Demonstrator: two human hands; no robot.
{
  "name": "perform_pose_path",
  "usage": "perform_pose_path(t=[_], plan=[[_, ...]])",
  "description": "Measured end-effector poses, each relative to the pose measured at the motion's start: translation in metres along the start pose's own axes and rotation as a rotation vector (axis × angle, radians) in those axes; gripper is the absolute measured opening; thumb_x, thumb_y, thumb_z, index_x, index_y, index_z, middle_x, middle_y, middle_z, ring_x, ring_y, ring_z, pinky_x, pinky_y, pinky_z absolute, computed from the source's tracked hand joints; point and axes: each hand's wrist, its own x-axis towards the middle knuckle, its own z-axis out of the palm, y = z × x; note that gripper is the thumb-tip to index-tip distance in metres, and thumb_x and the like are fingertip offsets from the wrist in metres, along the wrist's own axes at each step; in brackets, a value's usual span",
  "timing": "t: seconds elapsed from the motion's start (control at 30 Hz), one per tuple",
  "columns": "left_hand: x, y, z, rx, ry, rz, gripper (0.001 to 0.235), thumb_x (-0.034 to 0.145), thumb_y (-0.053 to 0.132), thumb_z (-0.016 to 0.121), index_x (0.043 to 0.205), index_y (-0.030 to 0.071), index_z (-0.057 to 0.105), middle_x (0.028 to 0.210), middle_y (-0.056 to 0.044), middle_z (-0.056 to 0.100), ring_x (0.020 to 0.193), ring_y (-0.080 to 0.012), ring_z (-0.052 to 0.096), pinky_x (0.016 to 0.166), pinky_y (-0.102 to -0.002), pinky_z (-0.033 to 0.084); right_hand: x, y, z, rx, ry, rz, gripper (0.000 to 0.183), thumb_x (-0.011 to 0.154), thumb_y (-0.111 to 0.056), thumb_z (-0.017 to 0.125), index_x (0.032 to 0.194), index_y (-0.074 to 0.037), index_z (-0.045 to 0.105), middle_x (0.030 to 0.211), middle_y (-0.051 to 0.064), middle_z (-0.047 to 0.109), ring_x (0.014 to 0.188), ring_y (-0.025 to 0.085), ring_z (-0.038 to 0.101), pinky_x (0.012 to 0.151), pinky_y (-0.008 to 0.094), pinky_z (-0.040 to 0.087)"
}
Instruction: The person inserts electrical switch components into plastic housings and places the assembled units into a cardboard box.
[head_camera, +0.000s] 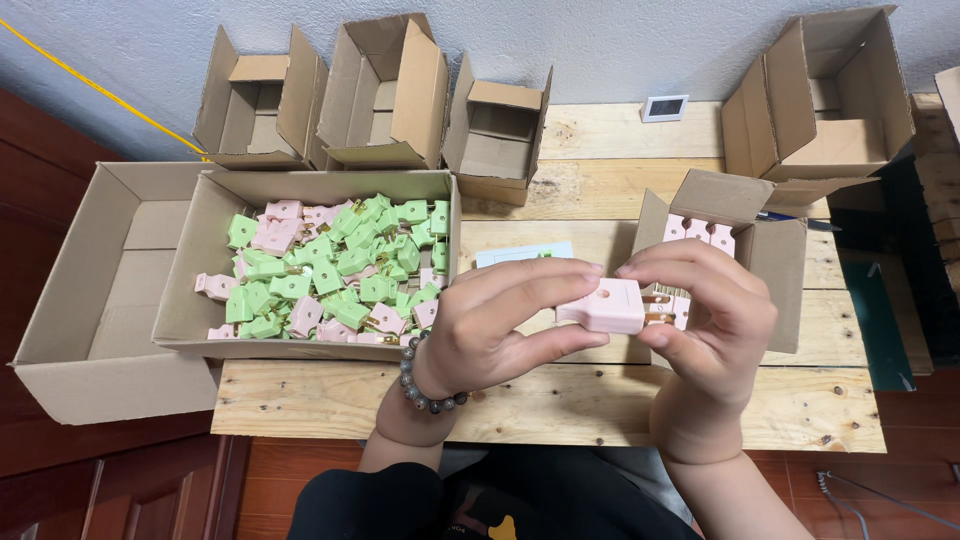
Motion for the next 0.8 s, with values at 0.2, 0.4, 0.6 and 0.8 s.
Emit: perform_pose_path(t=[0.2,0.4,0.6,0.8], plan=[[0.003,-0.003,0.001,-0.06,0.024,-0.008,0.035,0.098,0.007,0.083,0.128,0.0,0.065,0.133,-0.023,0.068,0.122,-0.0352,0.075,0.112,-0.04,0.065,-0.005,0.008,-0.001,0.018,-0.015,0.005,0.043,0.093,-0.027,0.07,0.12,0.006,0.068,0.114,0.02,0.073,0.098,0.028,0.07,0.089,0.033,0.056],[0.004,-0.013,0.003,0.032,0.037,0.073,0.047,0.102,-0.009,0.078,0.14,0.004,0.054,0.137,-0.016,0.068,0.126,-0.0323,0.075,0.109,-0.039,0.065,-0.006,0.014,0.004,-0.027,0.004,-0.145,0.033,0.094,-0.014,0.076,0.121,0.001,0.066,0.107,0.022,0.066,0.093,0.028,0.065,0.087,0.035,0.055],[0.003,-0.02,0.01,-0.064,-0.052,0.065,0.052,0.1,-0.014,0.073,0.144,0.005,0.053,0.145,-0.015,0.065,0.138,-0.0369,0.071,0.121,-0.044,0.062,-0.013,0.016,0.009,0.027,-0.054,-0.241,0.027,0.092,-0.001,0.067,0.118,-0.005,0.069,0.11,0.019,0.065,0.094,0.025,0.066,0.086,0.031,0.056],[0.003,-0.008,0.004,-0.143,-0.008,0.022,0.05,0.107,-0.002,0.075,0.147,0.002,0.046,0.147,-0.025,0.062,0.141,-0.0397,0.067,0.128,-0.045,0.058,-0.018,0.025,0.003,-0.008,0.03,-0.216,0.034,0.097,-0.02,0.07,0.123,0.001,0.064,0.108,0.021,0.067,0.093,0.028,0.067,0.083,0.035,0.057]])
